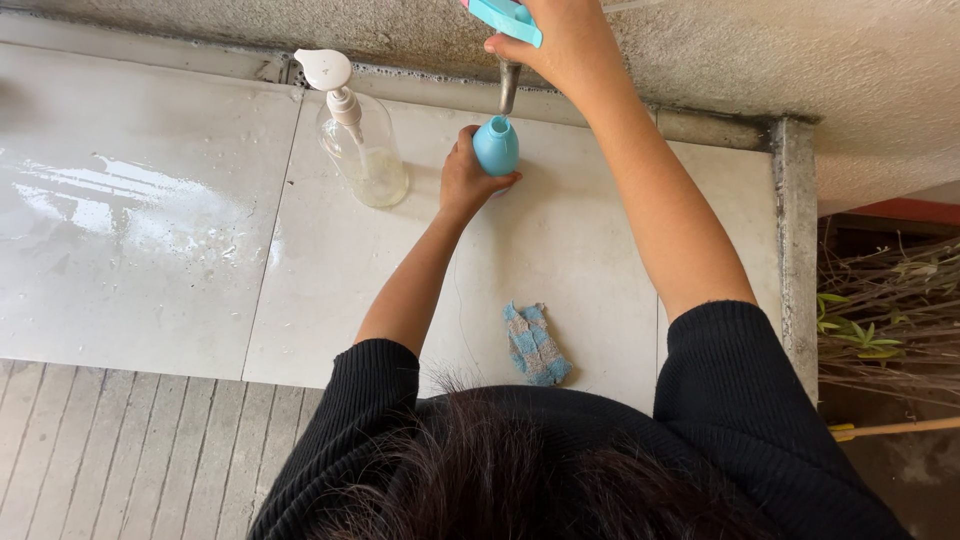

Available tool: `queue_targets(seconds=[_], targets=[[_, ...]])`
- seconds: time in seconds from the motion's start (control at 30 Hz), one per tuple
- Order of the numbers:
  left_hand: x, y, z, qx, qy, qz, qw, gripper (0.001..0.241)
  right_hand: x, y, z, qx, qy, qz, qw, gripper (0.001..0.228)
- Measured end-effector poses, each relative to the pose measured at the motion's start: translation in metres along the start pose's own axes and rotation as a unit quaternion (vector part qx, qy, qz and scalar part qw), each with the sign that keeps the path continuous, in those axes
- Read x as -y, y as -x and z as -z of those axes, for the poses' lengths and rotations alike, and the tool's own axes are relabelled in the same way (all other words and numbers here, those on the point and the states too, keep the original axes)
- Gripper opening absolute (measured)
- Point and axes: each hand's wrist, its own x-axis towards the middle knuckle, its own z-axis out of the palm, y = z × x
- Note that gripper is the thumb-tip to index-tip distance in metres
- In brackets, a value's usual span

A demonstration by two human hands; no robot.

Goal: Cleaning a counter area using a rag, spray bottle, and soap.

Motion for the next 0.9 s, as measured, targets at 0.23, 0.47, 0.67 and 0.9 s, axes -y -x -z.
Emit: queue_targets(seconds=[0.23,0.47,0.67,0.9], targets=[[-0.001,0.001,0.002,-0.001,0.007,0.002,1.000,0.096,0.006,-0.002,0.003,-0.010,-0.007,0.003,1.000,0.048],[0.000,-0.001,0.001,-0.001,-0.003,0.005,1.000,0.098,0.006,-0.002,0.001,-0.016,-0.003,-0.003,1.000,0.048],[-0.002,0.001,0.003,-0.006,0.008,-0.001,1.000,0.095,0.007,-0.004,0.001,-0.016,-0.002,-0.008,1.000,0.049],[-0.005,0.002,0.005,0.005,0.014,0.008,1.000,0.095,0.007,-0.009,-0.028,-0.044,0.103,-0.040,0.993,0.048]])
